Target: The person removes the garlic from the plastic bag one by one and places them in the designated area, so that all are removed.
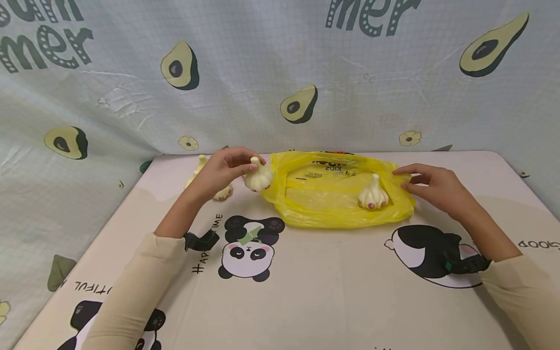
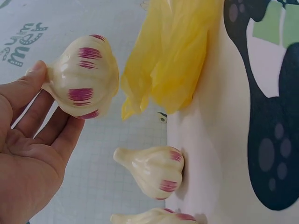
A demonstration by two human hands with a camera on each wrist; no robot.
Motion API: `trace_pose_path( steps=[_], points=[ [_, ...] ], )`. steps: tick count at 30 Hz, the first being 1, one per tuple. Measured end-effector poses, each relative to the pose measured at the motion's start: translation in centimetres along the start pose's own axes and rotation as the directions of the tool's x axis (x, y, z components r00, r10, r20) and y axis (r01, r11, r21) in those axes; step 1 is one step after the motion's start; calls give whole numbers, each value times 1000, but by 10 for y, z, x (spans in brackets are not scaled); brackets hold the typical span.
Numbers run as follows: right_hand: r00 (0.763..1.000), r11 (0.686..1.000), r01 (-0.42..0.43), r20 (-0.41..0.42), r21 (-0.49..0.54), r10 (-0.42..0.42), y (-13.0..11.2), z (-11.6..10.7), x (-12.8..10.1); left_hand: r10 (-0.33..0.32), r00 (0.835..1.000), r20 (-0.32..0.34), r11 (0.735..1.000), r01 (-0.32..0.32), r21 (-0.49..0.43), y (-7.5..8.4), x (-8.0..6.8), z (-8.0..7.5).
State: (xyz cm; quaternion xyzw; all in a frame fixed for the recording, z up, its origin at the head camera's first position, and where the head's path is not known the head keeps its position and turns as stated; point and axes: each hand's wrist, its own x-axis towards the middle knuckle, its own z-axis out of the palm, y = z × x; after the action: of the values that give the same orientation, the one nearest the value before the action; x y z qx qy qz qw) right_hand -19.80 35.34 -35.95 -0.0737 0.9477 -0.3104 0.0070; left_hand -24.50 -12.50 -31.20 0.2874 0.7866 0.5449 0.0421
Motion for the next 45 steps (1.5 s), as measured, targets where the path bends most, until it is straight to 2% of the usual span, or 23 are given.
trace_pose_path(
  steps=[10, 19, 28, 45],
  points=[
    [1000, 1000, -17, -15, 25, 17, 0, 2, -8, -19, 1000, -10, 999, 19, 43, -5, -15, -7],
    [999, 999, -33, -2, 41, 34, 0, 0, -11, -63, 997, -41, 994, 67, 81, -13, -24, -16],
    [1000, 999, -25, -2, 28, 25, -1, -1, -10, -86, 995, -53, 989, 92, 114, -17, -28, -21],
    [999, 999, -40, 6, 25, 40, 1, -2, -8, -120, 990, -67, 987, 126, 96, -24, -30, -28]
  ],
)
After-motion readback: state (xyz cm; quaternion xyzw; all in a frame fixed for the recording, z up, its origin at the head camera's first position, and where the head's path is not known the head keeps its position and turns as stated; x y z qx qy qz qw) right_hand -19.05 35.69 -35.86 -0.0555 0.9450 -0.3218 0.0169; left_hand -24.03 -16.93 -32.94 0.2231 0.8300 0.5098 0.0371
